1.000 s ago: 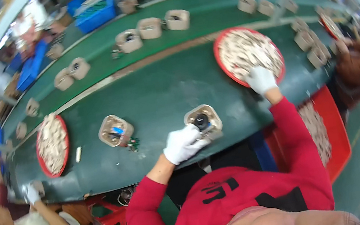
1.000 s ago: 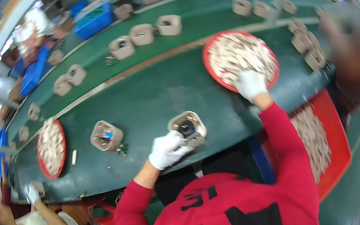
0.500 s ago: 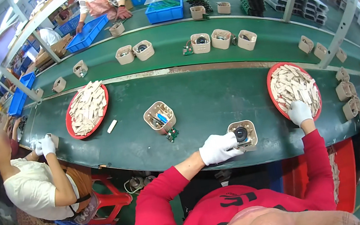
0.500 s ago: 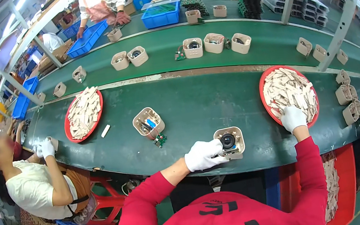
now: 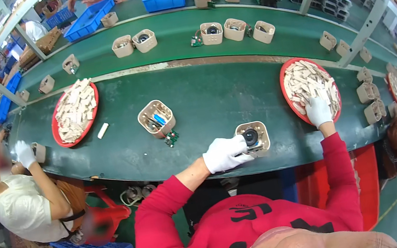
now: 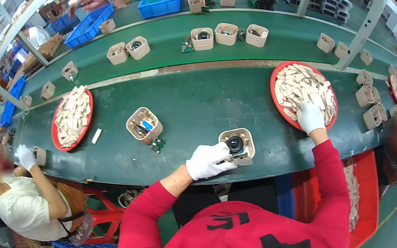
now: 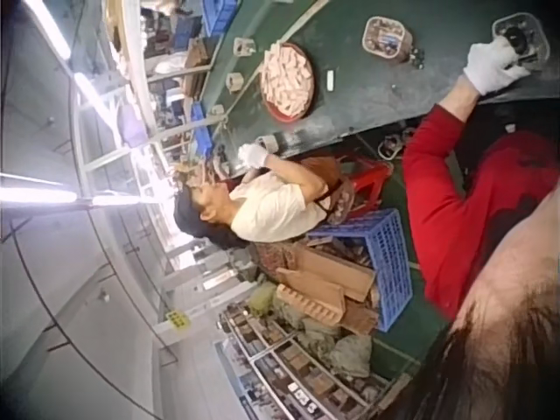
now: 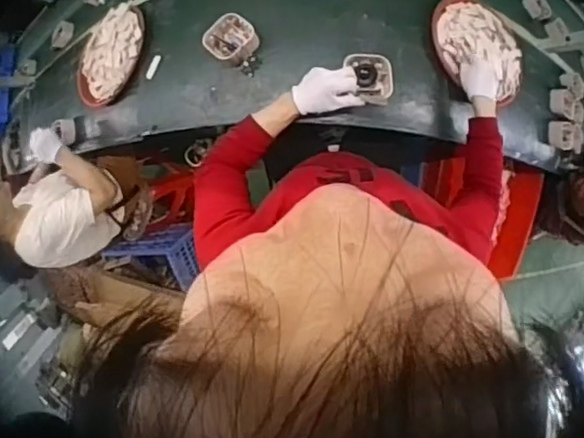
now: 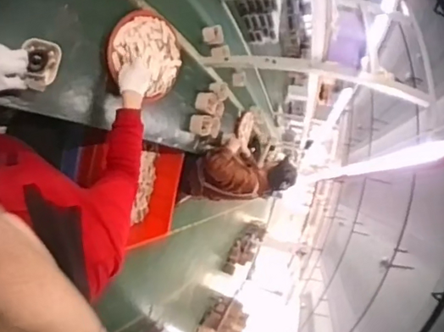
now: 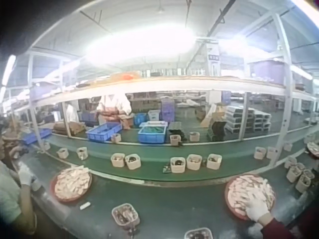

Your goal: Assembling small electronic speakers on a factory production line.

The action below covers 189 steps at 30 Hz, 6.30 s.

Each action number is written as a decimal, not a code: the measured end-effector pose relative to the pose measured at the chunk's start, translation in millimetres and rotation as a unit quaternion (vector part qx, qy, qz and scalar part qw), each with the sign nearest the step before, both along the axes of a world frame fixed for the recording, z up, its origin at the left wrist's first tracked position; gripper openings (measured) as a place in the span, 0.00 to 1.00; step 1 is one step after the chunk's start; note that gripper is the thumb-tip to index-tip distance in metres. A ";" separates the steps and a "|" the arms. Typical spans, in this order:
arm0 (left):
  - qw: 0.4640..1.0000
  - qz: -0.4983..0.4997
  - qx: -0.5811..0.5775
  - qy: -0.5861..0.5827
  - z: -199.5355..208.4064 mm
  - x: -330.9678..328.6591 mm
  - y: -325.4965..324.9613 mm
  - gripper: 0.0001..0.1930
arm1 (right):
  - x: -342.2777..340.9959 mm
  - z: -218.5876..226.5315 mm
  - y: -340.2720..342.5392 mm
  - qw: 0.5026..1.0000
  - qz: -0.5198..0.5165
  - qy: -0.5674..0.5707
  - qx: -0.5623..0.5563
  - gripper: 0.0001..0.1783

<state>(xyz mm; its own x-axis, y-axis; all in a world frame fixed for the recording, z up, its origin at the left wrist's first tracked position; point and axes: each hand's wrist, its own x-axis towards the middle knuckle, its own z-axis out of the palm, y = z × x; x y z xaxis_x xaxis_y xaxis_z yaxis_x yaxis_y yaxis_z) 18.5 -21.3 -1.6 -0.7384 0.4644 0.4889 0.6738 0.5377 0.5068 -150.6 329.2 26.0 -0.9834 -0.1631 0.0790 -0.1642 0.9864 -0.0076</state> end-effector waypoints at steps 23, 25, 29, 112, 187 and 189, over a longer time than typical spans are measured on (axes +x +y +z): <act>0.999 -0.009 -0.010 -0.043 6.7 -3.4 3.0 0.19 | 112.7 41.7 -128.3 0.873 0.383 -0.206 -0.221 0.14; 0.999 -0.019 -0.018 -0.046 5.0 -2.8 1.5 0.20 | 115.8 43.6 -130.2 0.876 0.354 -0.203 -0.257 0.15; 0.998 -0.007 -0.020 -0.066 0.7 -2.0 1.1 0.20 | 116.3 40.1 -127.0 0.883 0.346 -0.211 -0.237 0.13; 0.949 0.214 -0.229 0.041 26.3 -406.4 93.3 0.15 | 110.9 -27.5 -68.1 0.787 0.145 -0.027 -0.599 0.10; 0.971 0.220 0.054 -0.078 37.0 11.7 16.0 0.11 | 80.9 -17.2 -135.1 0.836 0.258 -0.138 -0.465 0.17; 0.971 0.227 0.001 -0.072 42.0 13.9 17.7 0.11 | 80.4 -18.2 -134.3 0.832 0.258 -0.138 -0.471 0.16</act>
